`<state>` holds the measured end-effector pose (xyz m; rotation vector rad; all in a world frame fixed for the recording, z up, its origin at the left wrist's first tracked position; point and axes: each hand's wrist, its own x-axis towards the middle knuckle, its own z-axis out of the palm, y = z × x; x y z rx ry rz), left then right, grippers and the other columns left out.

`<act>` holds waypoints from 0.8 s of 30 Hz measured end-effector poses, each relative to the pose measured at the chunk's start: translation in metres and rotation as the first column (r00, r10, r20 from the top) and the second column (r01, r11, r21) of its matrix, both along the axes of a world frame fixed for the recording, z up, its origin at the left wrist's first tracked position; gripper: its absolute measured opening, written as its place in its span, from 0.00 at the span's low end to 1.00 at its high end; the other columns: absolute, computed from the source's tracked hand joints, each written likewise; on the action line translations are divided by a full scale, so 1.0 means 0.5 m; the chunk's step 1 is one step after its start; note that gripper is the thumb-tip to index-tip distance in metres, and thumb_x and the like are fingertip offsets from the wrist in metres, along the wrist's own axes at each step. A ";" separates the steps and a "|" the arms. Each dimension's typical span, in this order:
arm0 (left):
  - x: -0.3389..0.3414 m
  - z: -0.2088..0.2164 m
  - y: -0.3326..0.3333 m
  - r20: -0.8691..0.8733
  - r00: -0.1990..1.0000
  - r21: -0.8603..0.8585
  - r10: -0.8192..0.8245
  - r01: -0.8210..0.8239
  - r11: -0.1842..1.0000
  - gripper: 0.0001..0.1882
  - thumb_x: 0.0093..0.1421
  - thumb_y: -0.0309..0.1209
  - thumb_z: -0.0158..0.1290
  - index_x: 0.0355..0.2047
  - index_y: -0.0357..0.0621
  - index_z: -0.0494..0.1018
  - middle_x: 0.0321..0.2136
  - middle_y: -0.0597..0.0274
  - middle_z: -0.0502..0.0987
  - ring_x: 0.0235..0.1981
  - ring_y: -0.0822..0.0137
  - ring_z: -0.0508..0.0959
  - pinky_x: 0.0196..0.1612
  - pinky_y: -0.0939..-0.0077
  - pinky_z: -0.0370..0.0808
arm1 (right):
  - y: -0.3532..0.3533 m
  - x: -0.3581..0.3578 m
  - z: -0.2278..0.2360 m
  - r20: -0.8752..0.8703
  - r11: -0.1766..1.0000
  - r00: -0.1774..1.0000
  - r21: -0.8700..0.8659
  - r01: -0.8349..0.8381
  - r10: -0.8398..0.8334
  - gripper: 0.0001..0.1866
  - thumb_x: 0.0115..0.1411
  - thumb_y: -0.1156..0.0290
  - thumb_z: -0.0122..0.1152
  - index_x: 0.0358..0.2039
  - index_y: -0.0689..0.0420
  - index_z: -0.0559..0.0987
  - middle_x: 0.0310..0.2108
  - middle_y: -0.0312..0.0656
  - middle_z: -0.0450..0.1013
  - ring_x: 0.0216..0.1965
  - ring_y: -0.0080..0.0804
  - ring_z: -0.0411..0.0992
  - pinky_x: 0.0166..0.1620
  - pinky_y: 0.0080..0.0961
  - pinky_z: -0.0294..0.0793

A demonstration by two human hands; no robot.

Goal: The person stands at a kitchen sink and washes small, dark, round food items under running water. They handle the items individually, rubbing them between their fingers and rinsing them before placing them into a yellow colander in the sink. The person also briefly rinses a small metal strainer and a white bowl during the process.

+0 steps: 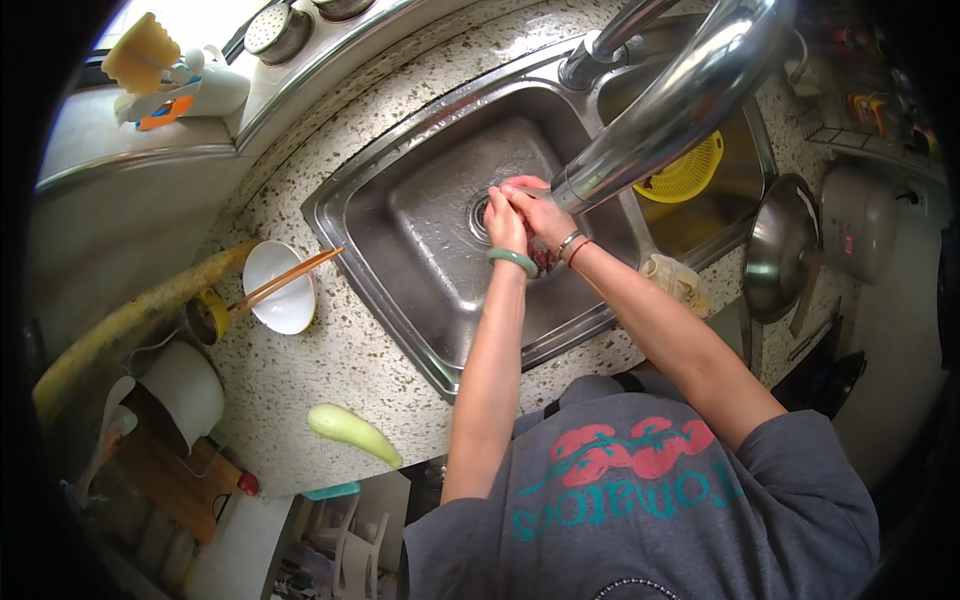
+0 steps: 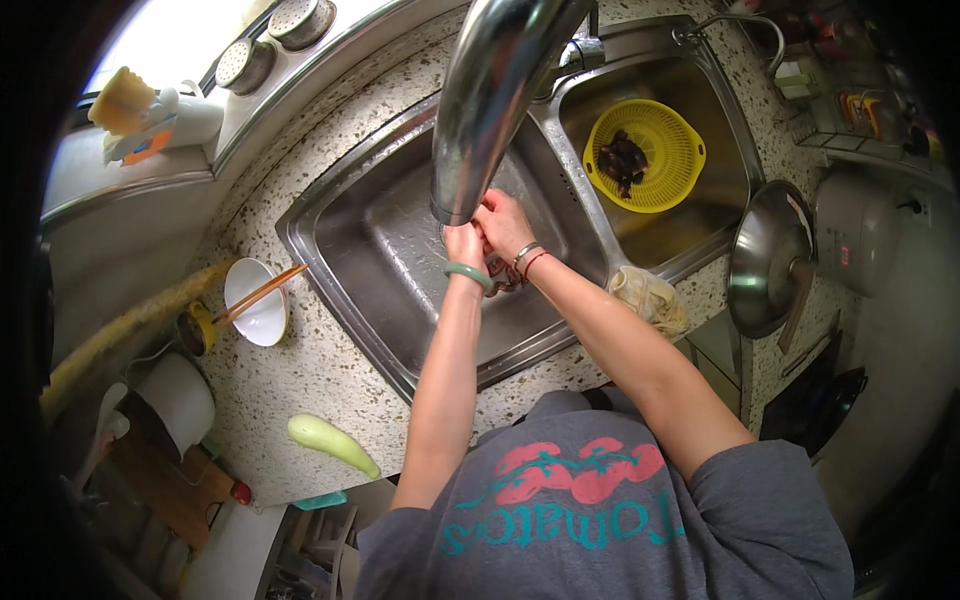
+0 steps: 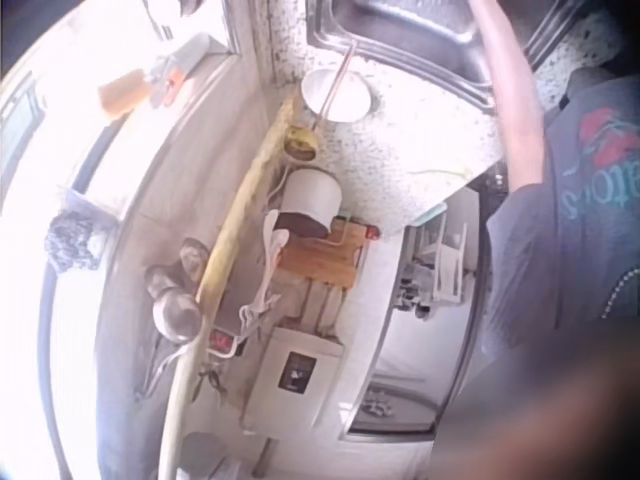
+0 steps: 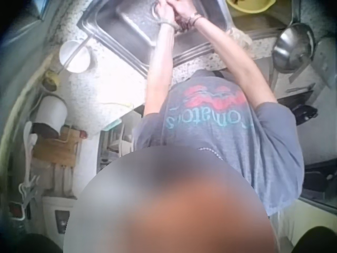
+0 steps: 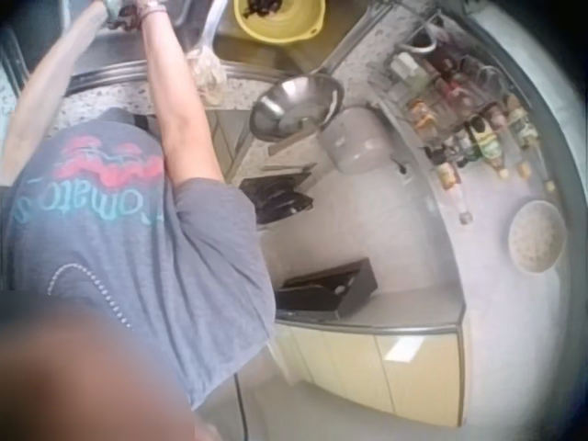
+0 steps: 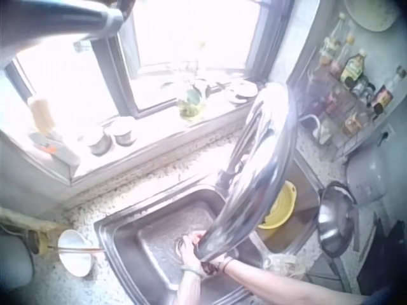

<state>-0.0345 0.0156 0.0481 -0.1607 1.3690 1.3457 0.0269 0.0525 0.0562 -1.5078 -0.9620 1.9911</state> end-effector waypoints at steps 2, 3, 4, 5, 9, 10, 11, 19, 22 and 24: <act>0.013 0.041 0.008 0.006 0.999 -0.027 0.051 -0.051 0.998 0.25 0.65 0.48 0.33 0.40 0.39 0.70 0.34 0.62 0.73 0.35 0.71 0.73 0.37 0.77 0.71 | 0.010 0.006 -0.014 0.086 0.997 0.996 0.075 -0.019 0.012 0.09 0.56 0.68 0.50 0.28 0.60 0.75 0.20 0.37 0.73 0.18 0.21 0.69 0.20 0.20 0.67; 0.015 0.036 0.008 0.053 0.995 -0.006 0.086 -0.086 0.996 0.21 0.64 0.44 0.37 0.41 0.39 0.70 0.34 0.62 0.73 0.35 0.71 0.74 0.36 0.77 0.73 | 0.015 0.006 -0.024 0.129 0.993 0.992 0.112 -0.030 0.015 0.10 0.56 0.67 0.50 0.28 0.61 0.76 0.20 0.37 0.73 0.18 0.21 0.69 0.21 0.22 0.67; 0.020 0.044 0.012 0.100 0.988 0.015 0.120 -0.122 0.992 0.18 0.63 0.41 0.40 0.41 0.39 0.69 0.35 0.61 0.73 0.34 0.71 0.74 0.34 0.76 0.74 | 0.011 -0.008 -0.036 0.180 0.965 0.978 0.257 0.055 -0.104 0.11 0.56 0.67 0.49 0.27 0.62 0.76 0.20 0.37 0.74 0.18 0.22 0.70 0.23 0.25 0.67; 0.025 0.053 0.017 0.149 0.977 0.035 0.151 -0.158 0.987 0.15 0.61 0.37 0.44 0.41 0.39 0.69 0.35 0.61 0.73 0.34 0.71 0.75 0.33 0.76 0.75 | 0.012 -0.006 -0.044 0.179 0.977 0.980 0.208 0.046 -0.084 0.11 0.56 0.67 0.49 0.27 0.61 0.76 0.19 0.37 0.73 0.18 0.22 0.70 0.23 0.24 0.68; -0.008 0.028 0.006 0.117 0.989 -0.053 0.095 -0.089 0.995 0.24 0.66 0.46 0.32 0.41 0.40 0.70 0.35 0.60 0.74 0.35 0.70 0.73 0.36 0.77 0.73 | -0.004 -0.007 0.015 0.058 0.999 0.998 -0.049 -0.016 0.019 0.06 0.54 0.71 0.53 0.25 0.59 0.74 0.19 0.35 0.71 0.19 0.17 0.68 0.22 0.17 0.68; -0.014 0.025 0.008 0.112 0.991 -0.050 0.069 -0.063 0.997 0.24 0.66 0.45 0.31 0.42 0.40 0.70 0.36 0.60 0.74 0.35 0.70 0.73 0.36 0.77 0.73 | -0.012 -0.005 0.012 0.003 0.999 1.000 -0.030 -0.009 0.009 0.05 0.54 0.72 0.54 0.25 0.59 0.73 0.20 0.35 0.70 0.19 0.17 0.67 0.22 0.15 0.68; -0.021 0.021 0.009 0.105 0.994 -0.047 0.041 -0.036 0.998 0.24 0.66 0.44 0.30 0.43 0.40 0.71 0.36 0.60 0.74 0.35 0.70 0.73 0.36 0.77 0.73 | -0.016 -0.001 0.009 -0.029 1.000 1.000 -0.025 -0.008 0.007 0.04 0.54 0.72 0.54 0.27 0.59 0.73 0.22 0.35 0.70 0.21 0.17 0.67 0.24 0.15 0.68; 0.028 0.026 0.017 -0.030 0.989 0.081 0.147 -0.144 0.986 0.19 0.64 0.41 0.35 0.42 0.43 0.71 0.28 0.65 0.73 0.29 0.73 0.72 0.31 0.79 0.72 | -0.026 -0.022 0.017 -0.037 0.975 0.974 -0.006 0.222 -0.222 0.07 0.55 0.70 0.54 0.27 0.60 0.76 0.22 0.31 0.70 0.21 0.16 0.64 0.24 0.18 0.64; 0.025 0.003 0.000 -0.054 0.997 0.112 0.062 -0.055 0.992 0.14 0.62 0.35 0.40 0.41 0.43 0.71 0.30 0.67 0.71 0.29 0.73 0.71 0.32 0.79 0.69 | -0.014 -0.018 -0.014 -0.039 0.967 0.969 -0.083 0.241 -0.245 0.09 0.56 0.69 0.52 0.22 0.60 0.75 0.19 0.33 0.70 0.21 0.18 0.64 0.25 0.18 0.65; 0.004 -0.011 -0.008 0.121 0.993 0.099 0.020 -0.032 0.995 0.20 0.64 0.43 0.34 0.41 0.45 0.71 0.20 0.71 0.66 0.18 0.78 0.65 0.19 0.84 0.63 | -0.002 -0.001 -0.031 -0.089 0.957 0.980 -0.247 0.154 -0.181 0.09 0.56 0.70 0.50 0.22 0.59 0.74 0.19 0.35 0.70 0.18 0.18 0.66 0.22 0.17 0.65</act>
